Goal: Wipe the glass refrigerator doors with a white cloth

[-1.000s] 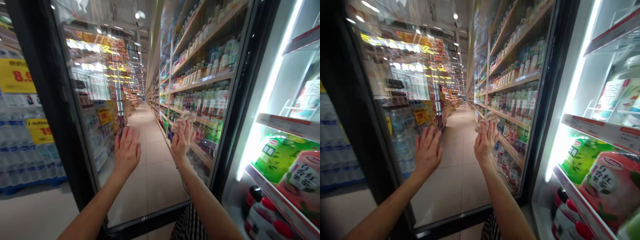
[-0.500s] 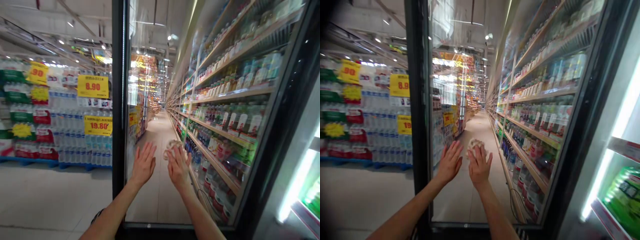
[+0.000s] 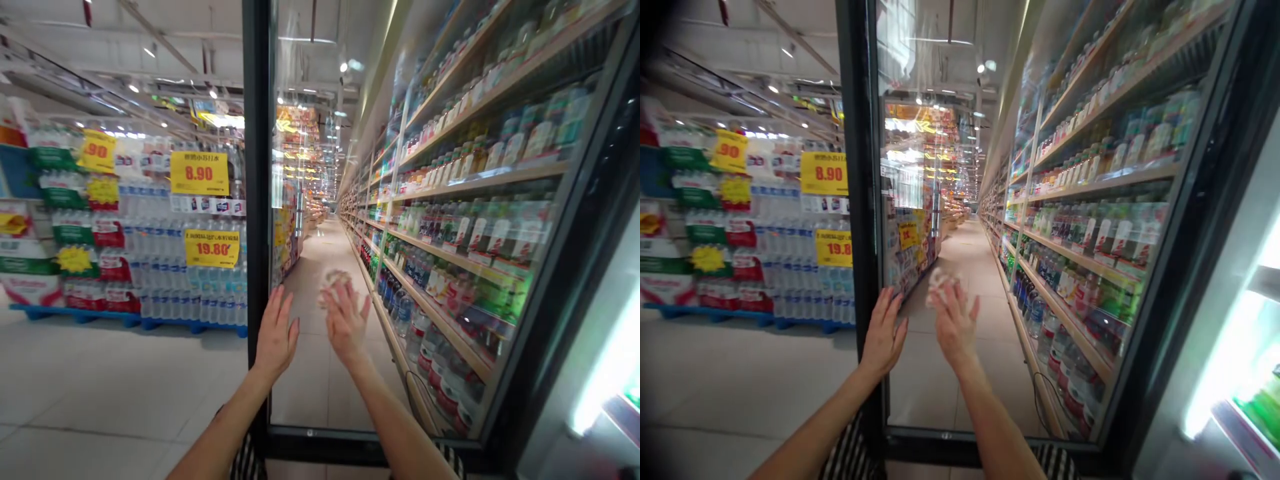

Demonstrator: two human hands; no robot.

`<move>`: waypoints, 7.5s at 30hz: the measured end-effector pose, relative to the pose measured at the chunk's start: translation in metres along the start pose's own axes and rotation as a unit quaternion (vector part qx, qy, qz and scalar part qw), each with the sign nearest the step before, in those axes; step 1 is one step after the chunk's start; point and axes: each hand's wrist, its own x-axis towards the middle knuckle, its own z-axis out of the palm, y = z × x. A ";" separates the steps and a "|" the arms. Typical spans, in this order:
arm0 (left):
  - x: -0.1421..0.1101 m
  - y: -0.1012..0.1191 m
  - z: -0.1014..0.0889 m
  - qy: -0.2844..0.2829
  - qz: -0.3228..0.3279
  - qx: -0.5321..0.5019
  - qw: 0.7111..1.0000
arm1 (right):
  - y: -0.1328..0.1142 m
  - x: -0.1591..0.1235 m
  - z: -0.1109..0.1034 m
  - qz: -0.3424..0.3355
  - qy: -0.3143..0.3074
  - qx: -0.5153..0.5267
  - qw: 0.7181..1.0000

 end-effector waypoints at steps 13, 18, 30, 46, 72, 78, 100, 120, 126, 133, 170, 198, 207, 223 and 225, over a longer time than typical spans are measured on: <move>0.020 0.020 0.013 -0.014 0.018 0.081 0.996 | 0.052 0.002 -0.017 0.121 0.080 -0.071 0.987; 0.038 0.028 0.018 -0.012 0.039 0.078 0.996 | 0.040 0.017 -0.016 0.037 0.040 -0.053 0.997; 0.036 0.031 0.027 0.003 0.021 0.087 0.996 | 0.069 -0.003 -0.029 0.127 0.055 -0.059 0.989; 0.038 0.040 0.045 0.042 -0.020 0.071 0.996 | 0.113 -0.017 -0.045 0.086 0.036 -0.084 0.992; 0.042 0.082 0.059 -0.029 0.082 0.042 0.995 | 0.146 -0.017 -0.057 0.091 0.052 -0.092 0.990; 0.041 0.083 0.059 -0.030 0.079 0.045 0.995 | 0.164 -0.002 -0.063 0.236 0.154 -0.113 0.953; 0.040 0.079 0.058 -0.038 0.090 0.050 0.994 | 0.170 -0.008 -0.067 0.224 0.134 -0.129 0.957; 0.039 0.077 0.058 -0.043 0.094 0.053 0.993 | 0.151 -0.008 -0.058 0.071 0.014 -0.098 0.993; 0.038 0.078 0.059 -0.043 0.094 0.052 0.993 | 0.159 0.007 -0.061 0.218 0.129 -0.116 0.961; 0.038 0.077 0.059 -0.038 0.094 0.048 0.994 | 0.149 -0.012 -0.059 0.042 0.017 -0.095 0.994; 0.036 0.077 0.064 -0.016 0.096 0.047 0.994 | 0.160 -0.025 -0.062 0.084 0.045 -0.107 0.990; 0.034 0.076 0.065 -0.034 0.099 0.043 0.994 | 0.162 -0.003 -0.060 0.246 0.155 -0.130 0.948; 0.034 0.076 0.062 -0.034 0.102 0.040 0.993 | 0.162 -0.013 -0.064 0.156 0.087 -0.121 0.976; 0.034 0.075 0.061 -0.026 0.109 0.056 0.992 | 0.154 0.005 -0.060 0.199 0.128 -0.117 0.964; 0.034 0.074 0.061 -0.027 0.110 0.059 0.992 | 0.141 0.001 -0.056 0.097 0.070 -0.100 0.988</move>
